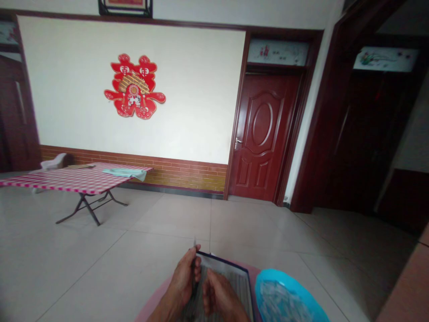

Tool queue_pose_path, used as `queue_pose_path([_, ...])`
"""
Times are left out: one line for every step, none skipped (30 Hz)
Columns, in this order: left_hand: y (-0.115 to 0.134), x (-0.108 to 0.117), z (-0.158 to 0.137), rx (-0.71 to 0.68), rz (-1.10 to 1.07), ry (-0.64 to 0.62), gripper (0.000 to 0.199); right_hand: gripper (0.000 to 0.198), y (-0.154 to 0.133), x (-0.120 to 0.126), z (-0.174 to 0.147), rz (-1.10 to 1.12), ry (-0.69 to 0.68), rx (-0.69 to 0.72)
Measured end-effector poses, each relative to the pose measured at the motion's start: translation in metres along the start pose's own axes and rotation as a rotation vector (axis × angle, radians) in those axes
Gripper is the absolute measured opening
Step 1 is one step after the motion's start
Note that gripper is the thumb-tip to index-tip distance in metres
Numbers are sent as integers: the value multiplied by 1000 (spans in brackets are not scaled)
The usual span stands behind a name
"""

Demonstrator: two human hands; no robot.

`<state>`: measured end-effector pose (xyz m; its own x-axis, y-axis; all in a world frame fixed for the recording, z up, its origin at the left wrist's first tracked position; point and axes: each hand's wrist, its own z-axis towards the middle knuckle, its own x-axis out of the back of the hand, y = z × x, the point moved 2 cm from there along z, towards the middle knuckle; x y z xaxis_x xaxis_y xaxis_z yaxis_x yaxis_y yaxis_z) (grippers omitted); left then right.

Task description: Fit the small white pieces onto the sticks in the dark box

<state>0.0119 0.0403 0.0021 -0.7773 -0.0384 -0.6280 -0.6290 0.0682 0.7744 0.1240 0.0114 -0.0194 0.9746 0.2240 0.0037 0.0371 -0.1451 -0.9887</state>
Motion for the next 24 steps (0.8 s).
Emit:
queue_pose_path([0,-1,-1,-24,48,-18,53,59,-1,1,1,-15,16,29])
queue_pose_path([0,-2,-3,-50,95,-38,53,59,-3,1,2,-32,36,55])
queue_pose_path([1,-3,-5,-70,141,-55,54,59,-4,2,3,-48,57,73])
queue_pose_path([1,-4,-6,-75,183,-67,55,59,-5,2,3,-61,75,91])
queue_pose_path([1,-4,-8,-76,214,-78,55,59,-7,2,3,-70,83,108])
queue_pose_path([2,-5,-9,-78,229,-92,55,59,-8,3,3,-72,86,125])
queue_pose_path([1,-5,-9,-82,229,-109,54,58,-9,3,3,-64,86,139])
queue_pose_path([1,-5,-9,-93,222,-132,53,57,-9,3,2,-54,83,152])
queue_pose_path([1,-5,-9,-109,213,-155,52,56,-10,4,2,-45,79,165])
queue_pose_path([0,-5,-8,-123,207,-174,51,55,-10,4,2,-37,79,176])
queue_pose_path([-1,-4,-8,-132,206,-185,50,54,-10,5,3,-33,82,183])
queue_pose_path([-2,-4,-7,-136,210,-191,50,53,-10,6,3,-35,89,191])
queue_pose_path([-2,-3,-6,-135,215,-191,50,52,-9,6,4,-45,95,201])
queue_pose_path([-3,-3,-5,-127,219,-189,49,50,-9,7,4,-58,105,212])
queue_pose_path([-3,-2,-5,-114,221,-187,50,49,-9,7,5,-70,116,217])
queue_pose_path([-3,-2,-5,-99,222,-181,52,46,-9,7,5,-73,129,221])
queue_pose_path([-3,-2,-5,-84,226,-169,56,44,-10,7,4,-69,142,225])
queue_pose_path([-3,-1,-5,-67,232,-155,61,41,-11,7,4,-63,160,229])
queue_pose_path([-3,0,-5,-57,239,-120,66,39,-13,7,4,-56,186,225])
queue_pose_path([-3,1,-6,-44,250,-87,72,36,-15,8,5,-61,218,221])
queue_pose_path([-3,2,-5,-33,254,-71,76,32,-18,9,6,-88,261,200])
queue_pose_path([-3,3,-5,-34,254,-72,78,30,-20,10,7,-113,319,153])
queue_pose_path([-3,4,-4,-42,253,-77,81,27,-22,11,9,-131,355,132])
queue_pose_path([-3,5,-4,-39,247,-77,82,25,-25,13,11,-147,389,116])
